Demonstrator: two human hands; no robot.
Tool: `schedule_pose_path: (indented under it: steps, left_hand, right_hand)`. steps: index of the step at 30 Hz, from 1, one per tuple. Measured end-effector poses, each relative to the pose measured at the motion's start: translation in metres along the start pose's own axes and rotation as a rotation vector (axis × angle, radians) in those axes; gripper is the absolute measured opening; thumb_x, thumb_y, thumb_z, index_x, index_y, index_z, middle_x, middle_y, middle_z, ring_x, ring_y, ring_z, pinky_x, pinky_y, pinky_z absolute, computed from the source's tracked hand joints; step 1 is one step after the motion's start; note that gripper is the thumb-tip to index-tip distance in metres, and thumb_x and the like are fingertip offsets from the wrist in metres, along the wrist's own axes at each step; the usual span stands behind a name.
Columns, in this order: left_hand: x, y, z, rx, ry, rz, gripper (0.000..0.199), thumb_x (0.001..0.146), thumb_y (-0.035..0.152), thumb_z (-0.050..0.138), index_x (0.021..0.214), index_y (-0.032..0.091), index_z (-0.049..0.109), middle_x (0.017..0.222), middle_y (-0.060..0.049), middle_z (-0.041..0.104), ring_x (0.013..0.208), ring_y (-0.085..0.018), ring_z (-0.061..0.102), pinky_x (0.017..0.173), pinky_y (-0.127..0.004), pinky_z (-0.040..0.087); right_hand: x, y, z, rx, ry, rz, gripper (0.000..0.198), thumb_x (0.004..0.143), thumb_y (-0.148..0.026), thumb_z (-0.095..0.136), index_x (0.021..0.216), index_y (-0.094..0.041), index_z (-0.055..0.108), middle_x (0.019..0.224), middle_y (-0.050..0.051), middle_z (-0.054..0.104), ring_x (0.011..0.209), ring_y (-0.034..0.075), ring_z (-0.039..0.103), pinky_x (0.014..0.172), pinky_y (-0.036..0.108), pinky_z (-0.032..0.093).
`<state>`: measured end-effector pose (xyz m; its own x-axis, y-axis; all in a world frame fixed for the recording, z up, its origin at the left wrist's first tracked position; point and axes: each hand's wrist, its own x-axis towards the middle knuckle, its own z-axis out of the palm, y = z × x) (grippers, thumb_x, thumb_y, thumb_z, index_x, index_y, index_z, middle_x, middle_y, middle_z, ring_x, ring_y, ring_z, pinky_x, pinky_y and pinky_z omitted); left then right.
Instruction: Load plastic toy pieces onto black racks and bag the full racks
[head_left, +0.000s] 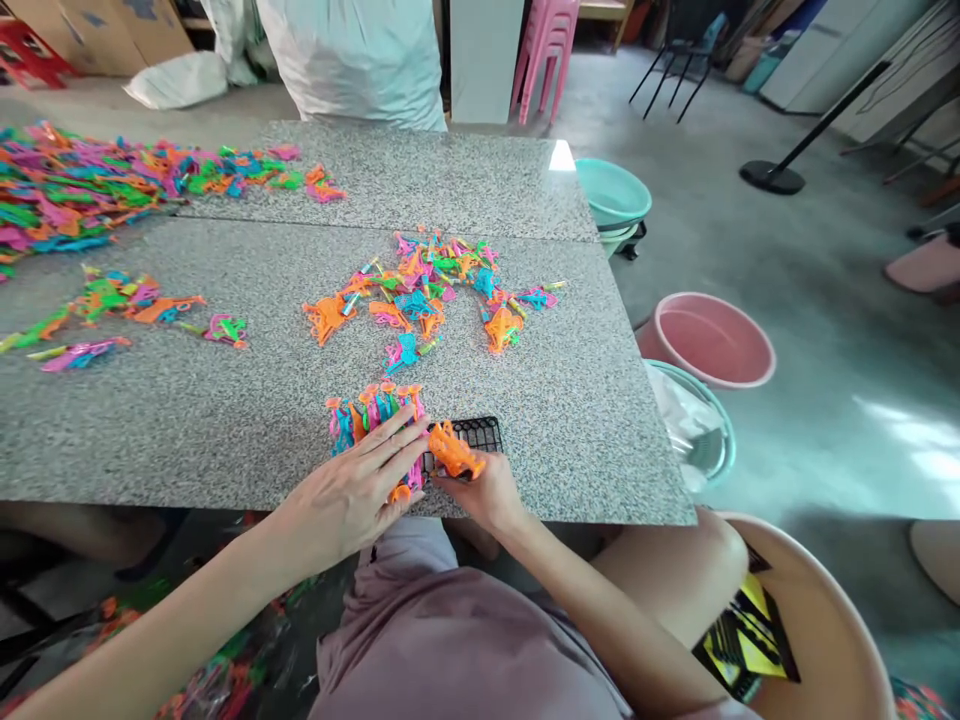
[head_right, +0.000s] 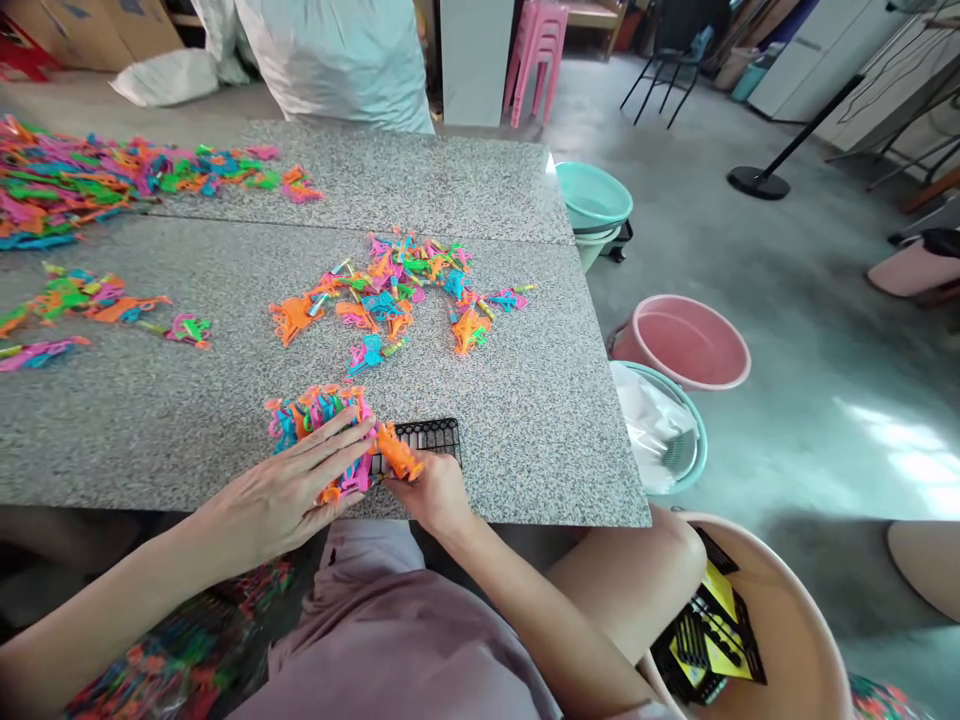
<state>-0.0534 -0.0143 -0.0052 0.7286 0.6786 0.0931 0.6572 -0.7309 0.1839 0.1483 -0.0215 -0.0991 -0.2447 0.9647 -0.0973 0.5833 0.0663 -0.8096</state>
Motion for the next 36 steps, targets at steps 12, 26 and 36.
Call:
schedule_pose_path:
  steps: [12, 26, 36]
  left_hand:
    - [-0.001, 0.0, 0.006, -0.048, -0.002, -0.087, 0.066, 0.097, 0.024, 0.048, 0.158, 0.015, 0.022, 0.162, -0.012, 0.031, 0.152, -0.027, 0.023, 0.12, -0.042, 0.036]
    - [-0.003, -0.012, 0.021, 0.039, 0.193, 0.011, 0.04, 0.1, 0.042, 0.05, 0.135, 0.023, 0.06, 0.15, -0.008, 0.051, 0.14, -0.029, 0.047, 0.103, -0.042, 0.055]
    - [-0.006, -0.014, 0.014, 0.167, 0.215, 0.054, 0.041, 0.1, 0.033, 0.049, 0.141, 0.029, 0.054, 0.156, -0.004, 0.043, 0.136, -0.025, 0.052, 0.097, -0.032, 0.057]
  right_hand:
    - [0.01, -0.056, -0.012, -0.524, -0.214, 0.001, 0.018, 0.091, -0.014, 0.053, 0.093, -0.017, 0.071, 0.088, 0.01, 0.076, 0.083, 0.023, 0.072, 0.067, 0.027, 0.045]
    - [0.047, -0.027, -0.061, -0.509, -0.285, -0.067, 0.024, 0.084, -0.018, 0.067, 0.108, -0.02, 0.069, 0.097, 0.005, 0.075, 0.094, 0.02, 0.07, 0.078, 0.026, 0.051]
    - [0.223, 0.02, -0.15, -1.016, -0.077, -0.353, 0.025, 0.098, -0.009, 0.046, 0.102, -0.015, 0.071, 0.118, 0.014, 0.067, 0.117, 0.022, 0.06, 0.089, 0.028, 0.052]
